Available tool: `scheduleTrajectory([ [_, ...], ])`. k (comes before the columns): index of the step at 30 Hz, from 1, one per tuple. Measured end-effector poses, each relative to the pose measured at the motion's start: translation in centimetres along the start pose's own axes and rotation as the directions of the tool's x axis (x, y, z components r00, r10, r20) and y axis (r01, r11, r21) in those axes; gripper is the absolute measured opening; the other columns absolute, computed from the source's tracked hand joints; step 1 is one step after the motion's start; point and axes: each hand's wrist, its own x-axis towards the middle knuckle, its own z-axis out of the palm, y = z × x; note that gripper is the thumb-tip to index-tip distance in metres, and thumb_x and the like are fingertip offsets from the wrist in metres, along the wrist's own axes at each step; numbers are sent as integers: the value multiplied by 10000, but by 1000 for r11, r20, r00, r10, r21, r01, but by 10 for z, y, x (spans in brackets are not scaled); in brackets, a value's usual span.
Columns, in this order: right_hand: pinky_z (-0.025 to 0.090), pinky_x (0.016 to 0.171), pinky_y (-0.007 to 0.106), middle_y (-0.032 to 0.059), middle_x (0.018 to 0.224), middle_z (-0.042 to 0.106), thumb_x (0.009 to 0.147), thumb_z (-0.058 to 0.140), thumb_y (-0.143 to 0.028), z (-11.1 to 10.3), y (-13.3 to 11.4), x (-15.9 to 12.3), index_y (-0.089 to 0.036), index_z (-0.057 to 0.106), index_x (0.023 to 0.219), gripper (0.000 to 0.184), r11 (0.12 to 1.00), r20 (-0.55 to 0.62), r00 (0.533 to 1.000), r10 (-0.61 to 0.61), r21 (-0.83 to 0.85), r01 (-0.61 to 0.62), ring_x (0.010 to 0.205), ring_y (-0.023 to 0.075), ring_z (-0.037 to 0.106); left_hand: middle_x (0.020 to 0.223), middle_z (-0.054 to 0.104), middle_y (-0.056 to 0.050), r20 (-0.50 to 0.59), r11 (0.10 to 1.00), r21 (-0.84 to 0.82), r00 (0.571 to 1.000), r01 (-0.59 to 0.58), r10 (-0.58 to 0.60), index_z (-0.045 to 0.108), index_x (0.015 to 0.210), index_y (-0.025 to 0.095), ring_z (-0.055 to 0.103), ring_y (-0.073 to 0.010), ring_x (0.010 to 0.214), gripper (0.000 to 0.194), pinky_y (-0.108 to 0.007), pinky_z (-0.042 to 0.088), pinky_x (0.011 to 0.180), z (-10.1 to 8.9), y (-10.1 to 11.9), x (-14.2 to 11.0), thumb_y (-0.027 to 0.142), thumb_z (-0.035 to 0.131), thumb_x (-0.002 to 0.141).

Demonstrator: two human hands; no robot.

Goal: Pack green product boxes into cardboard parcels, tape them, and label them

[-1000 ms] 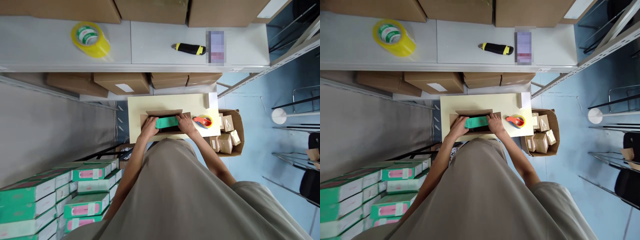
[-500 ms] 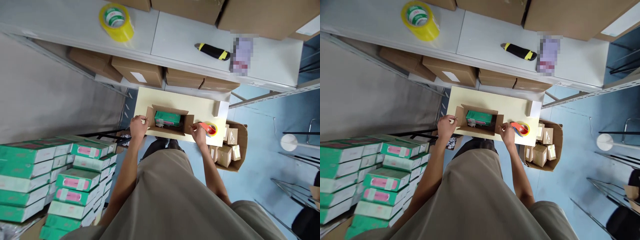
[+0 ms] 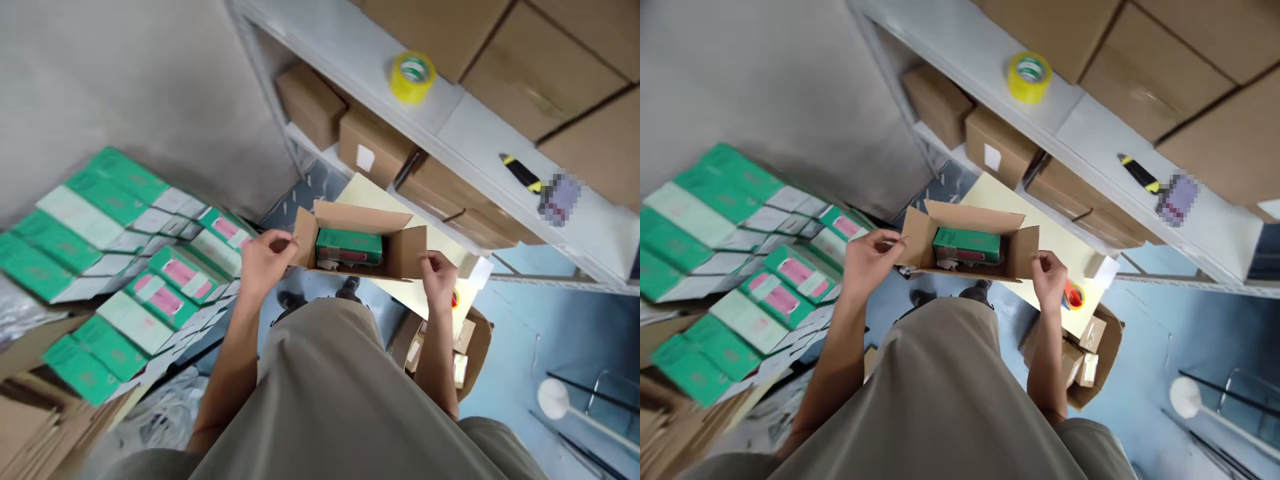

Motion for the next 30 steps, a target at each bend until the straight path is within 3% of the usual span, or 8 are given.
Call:
scheduleTrajectory([
  [3, 491, 678, 314, 16, 776, 727, 846, 787, -558, 45, -58, -21, -209, 754, 828, 351, 993, 73, 992, -101, 75, 95, 720, 186, 621, 620, 626, 18, -169, 976, -208, 980, 72, -108, 777, 789, 233, 488, -131, 520, 274, -256, 356, 500, -85, -31, -30, 496, 828, 735],
  [7, 511, 707, 315, 32, 850, 757, 855, 814, -551, 123, -132, -70, -202, 769, 851, 352, 962, 185, 954, -236, 181, 203, 763, 190, 649, 673, 634, 5, -398, 923, -379, 890, 64, -225, 764, 741, 208, 467, -104, 555, 268, -232, 345, 500, -189, -76, -72, 442, 871, 665],
  [10, 511, 709, 312, 29, 845, 743, 862, 827, -567, 184, -174, -111, -205, 758, 851, 369, 937, 266, 907, -328, 214, 276, 770, 190, 645, 667, 630, 10, -537, 912, -407, 794, 52, -285, 771, 742, 194, 442, -89, 555, 270, -219, 320, 491, -251, -108, -101, 424, 885, 657],
  [14, 507, 704, 309, 5, 795, 683, 876, 821, -615, 261, -211, -155, -217, 715, 836, 414, 921, 415, 824, -385, 228, 315, 763, 184, 620, 660, 651, 13, -641, 892, -446, 670, 72, -374, 791, 761, 193, 440, -89, 548, 281, -216, 329, 481, -316, -152, -130, 428, 882, 637],
  [20, 529, 733, 318, 3, 825, 681, 889, 799, -654, 350, -234, -202, -227, 710, 860, 437, 930, 659, 660, -361, 197, 311, 780, 184, 615, 775, 761, -35, -668, 838, -524, 538, 152, -515, 789, 770, 207, 633, -163, 717, 288, -269, 523, 652, -366, -220, -160, 434, 878, 617],
  [22, 523, 732, 313, -2, 820, 667, 870, 815, -656, 368, -235, -211, -227, 695, 850, 446, 934, 709, 619, -339, 176, 310, 775, 179, 601, 794, 764, -40, -630, 820, -540, 554, 192, -545, 781, 782, 216, 641, -174, 730, 298, -277, 532, 661, -371, -241, -166, 457, 877, 637],
  [26, 502, 720, 297, -16, 796, 634, 873, 820, -642, 386, -237, -218, -227, 664, 829, 445, 932, 751, 582, -312, 123, 341, 766, 167, 573, 804, 727, -35, -524, 804, -547, 653, 234, -547, 711, 787, 232, 635, -171, 723, 336, -263, 546, 653, -378, -279, -168, 510, 879, 699],
  [30, 534, 747, 317, -6, 799, 671, 869, 824, -650, 388, -241, -220, -230, 685, 846, 443, 927, 744, 594, -307, 92, 364, 785, 188, 616, 909, 756, -67, -516, 797, -560, 657, 225, -549, 722, 975, 219, 704, -202, 776, 448, -296, 612, 692, -398, -317, -139, 621, 832, 811],
])
